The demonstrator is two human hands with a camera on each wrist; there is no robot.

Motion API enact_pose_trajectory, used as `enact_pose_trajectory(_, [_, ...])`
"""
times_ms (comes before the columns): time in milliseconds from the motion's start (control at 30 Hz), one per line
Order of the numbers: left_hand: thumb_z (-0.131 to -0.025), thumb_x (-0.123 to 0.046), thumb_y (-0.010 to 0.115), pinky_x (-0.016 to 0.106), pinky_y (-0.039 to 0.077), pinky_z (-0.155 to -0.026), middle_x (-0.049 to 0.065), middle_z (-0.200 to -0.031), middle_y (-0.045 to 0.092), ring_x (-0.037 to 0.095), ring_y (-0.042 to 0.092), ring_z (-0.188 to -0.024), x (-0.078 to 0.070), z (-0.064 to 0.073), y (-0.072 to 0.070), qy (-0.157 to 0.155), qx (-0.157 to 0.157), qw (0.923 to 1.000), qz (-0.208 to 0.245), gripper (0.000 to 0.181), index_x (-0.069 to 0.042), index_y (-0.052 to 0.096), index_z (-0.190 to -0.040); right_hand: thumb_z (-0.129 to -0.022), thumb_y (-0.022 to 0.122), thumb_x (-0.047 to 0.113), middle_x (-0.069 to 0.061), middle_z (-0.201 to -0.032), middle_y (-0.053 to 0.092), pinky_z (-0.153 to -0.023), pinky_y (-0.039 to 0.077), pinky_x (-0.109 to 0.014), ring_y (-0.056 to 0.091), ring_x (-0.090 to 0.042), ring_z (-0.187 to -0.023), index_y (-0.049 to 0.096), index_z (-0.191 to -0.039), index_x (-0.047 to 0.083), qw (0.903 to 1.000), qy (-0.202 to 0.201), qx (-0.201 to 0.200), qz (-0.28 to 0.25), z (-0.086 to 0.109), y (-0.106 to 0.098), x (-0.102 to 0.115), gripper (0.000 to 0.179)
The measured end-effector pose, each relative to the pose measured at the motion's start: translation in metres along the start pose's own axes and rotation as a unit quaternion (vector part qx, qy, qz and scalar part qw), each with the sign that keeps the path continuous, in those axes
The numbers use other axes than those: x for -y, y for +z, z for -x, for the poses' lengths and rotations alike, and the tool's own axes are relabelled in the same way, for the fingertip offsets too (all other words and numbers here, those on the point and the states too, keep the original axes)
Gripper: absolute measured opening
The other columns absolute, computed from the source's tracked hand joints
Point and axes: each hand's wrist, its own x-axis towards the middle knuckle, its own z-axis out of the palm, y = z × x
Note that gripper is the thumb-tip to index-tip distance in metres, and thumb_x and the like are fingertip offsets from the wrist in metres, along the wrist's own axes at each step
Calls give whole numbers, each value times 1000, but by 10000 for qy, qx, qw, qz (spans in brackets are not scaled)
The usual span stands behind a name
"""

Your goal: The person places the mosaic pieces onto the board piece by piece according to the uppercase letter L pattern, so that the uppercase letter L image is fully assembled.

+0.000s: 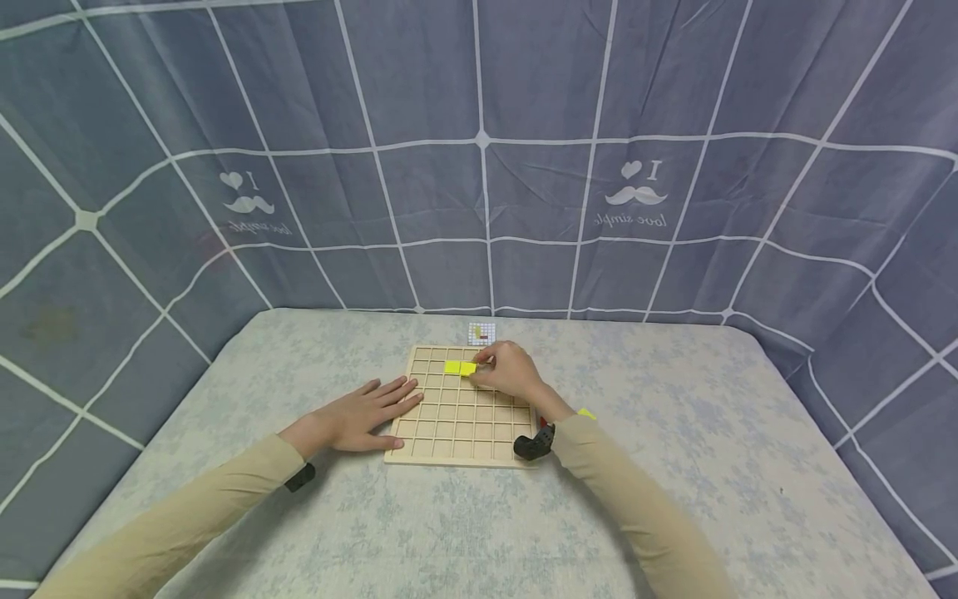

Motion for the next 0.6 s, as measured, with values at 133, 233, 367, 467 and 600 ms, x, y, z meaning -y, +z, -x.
enact_pose_trajectory(133, [-95,-65,36,53,12,-121,2,-164,6,24,6,-151,-1,0,-1,-3,22,10000,53,77,-26,11,-156,-77,79,30,-1,-93,72,-71,48,-28,57,-10,-76,76,-99,14,9999,-25,100,-21,-1,5,4,27])
enact_pose_trajectory(233, [-95,-65,36,53,11,-121,1,-164,5,23,5,-151,0,0,0,-17,51,10000,12,77,-26,10,-156,-79,78,29,-1,-92,73,-71,49,-29,58,-11,-76,76,-101,13,9997,-88,198,-56,-2,7,6,27])
enact_pose_trajectory(367, [-95,-66,35,53,12,-121,2,-164,5,23,5,-151,1,-1,0,-3,42,10000,-37,78,-26,9,-156,-80,78,27,-2,-95,73,-73,52,-31,62,-12,-79,76,-102,11,9993,-226,279,-103,-2,9,9,27])
enact_pose_trajectory(467, [-95,-65,36,54,13,-120,3,-164,6,25,7,-151,1,-1,1,27,9,10000,-1,78,-25,11,-156,-79,79,26,-2,-95,73,-76,54,-30,64,-12,-81,76,-101,11,9990,-321,297,-60,-3,11,10,27])
enact_pose_trajectory(600, [-95,-65,36,55,13,-120,4,-164,8,26,8,-151,2,-1,1,45,-13,10000,21,77,-24,13,-156,-79,79,27,0,-91,74,-74,54,-28,64,-10,-79,76,-99,12,9988,-354,329,49,-5,14,12,25])
